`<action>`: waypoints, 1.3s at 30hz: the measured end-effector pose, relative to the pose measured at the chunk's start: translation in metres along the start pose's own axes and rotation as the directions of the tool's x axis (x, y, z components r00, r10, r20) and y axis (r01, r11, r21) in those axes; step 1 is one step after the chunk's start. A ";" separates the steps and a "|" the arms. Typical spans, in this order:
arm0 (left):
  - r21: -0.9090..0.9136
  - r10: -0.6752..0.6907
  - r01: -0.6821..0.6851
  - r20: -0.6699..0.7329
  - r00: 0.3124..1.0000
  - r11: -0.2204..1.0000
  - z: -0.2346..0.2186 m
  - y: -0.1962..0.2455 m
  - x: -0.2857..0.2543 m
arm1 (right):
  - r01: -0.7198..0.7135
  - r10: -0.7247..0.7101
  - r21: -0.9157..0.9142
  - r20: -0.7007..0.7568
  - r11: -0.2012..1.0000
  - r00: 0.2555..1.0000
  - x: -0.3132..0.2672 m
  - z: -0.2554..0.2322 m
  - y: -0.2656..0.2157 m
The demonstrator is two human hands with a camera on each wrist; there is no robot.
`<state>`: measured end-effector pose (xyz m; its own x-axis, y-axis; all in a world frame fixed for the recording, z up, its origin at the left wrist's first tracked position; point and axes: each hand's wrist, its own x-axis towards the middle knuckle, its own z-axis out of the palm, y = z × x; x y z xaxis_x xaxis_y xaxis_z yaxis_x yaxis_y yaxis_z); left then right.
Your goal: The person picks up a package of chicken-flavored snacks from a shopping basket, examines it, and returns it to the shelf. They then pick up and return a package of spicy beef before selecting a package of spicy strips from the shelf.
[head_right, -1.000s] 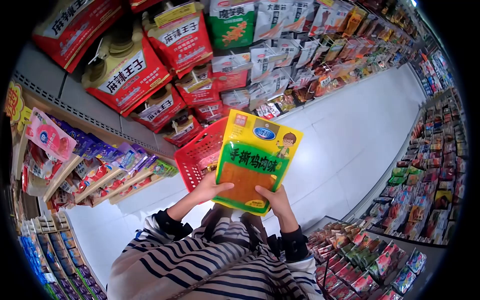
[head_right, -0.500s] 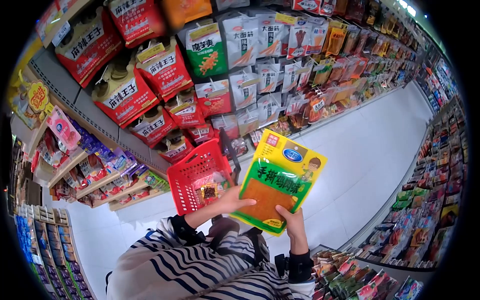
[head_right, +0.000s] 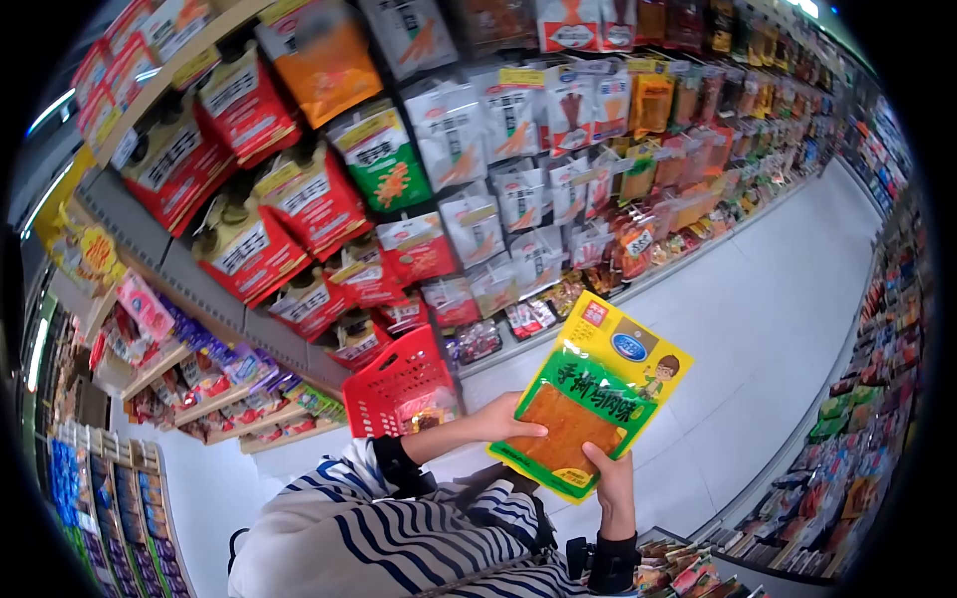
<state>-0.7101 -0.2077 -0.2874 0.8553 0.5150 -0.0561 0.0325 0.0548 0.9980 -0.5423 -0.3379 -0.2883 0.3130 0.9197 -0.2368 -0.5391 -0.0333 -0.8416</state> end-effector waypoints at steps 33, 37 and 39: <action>0.165 -0.046 0.034 0.068 0.997 0.986 0.145 0.031 0.489 | 0.147 -0.153 -0.051 -0.147 0.988 0.977 0.253 -0.323 -0.258; 0.237 -0.023 0.004 0.077 0.997 0.972 0.195 0.050 0.552 | 0.136 -0.142 -0.050 -0.148 0.989 0.979 0.268 -0.392 -0.303; 0.254 -0.008 -0.014 0.087 0.996 0.967 0.213 0.060 0.577 | 0.150 -0.155 -0.041 -0.144 0.988 0.977 0.275 -0.416 -0.322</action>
<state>-0.1047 -0.0898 -0.2538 0.8969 0.4379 -0.0615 0.1504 -0.1715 0.9736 0.0427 -0.2371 -0.2849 0.5019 0.8478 -0.1711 -0.4532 0.0893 -0.8870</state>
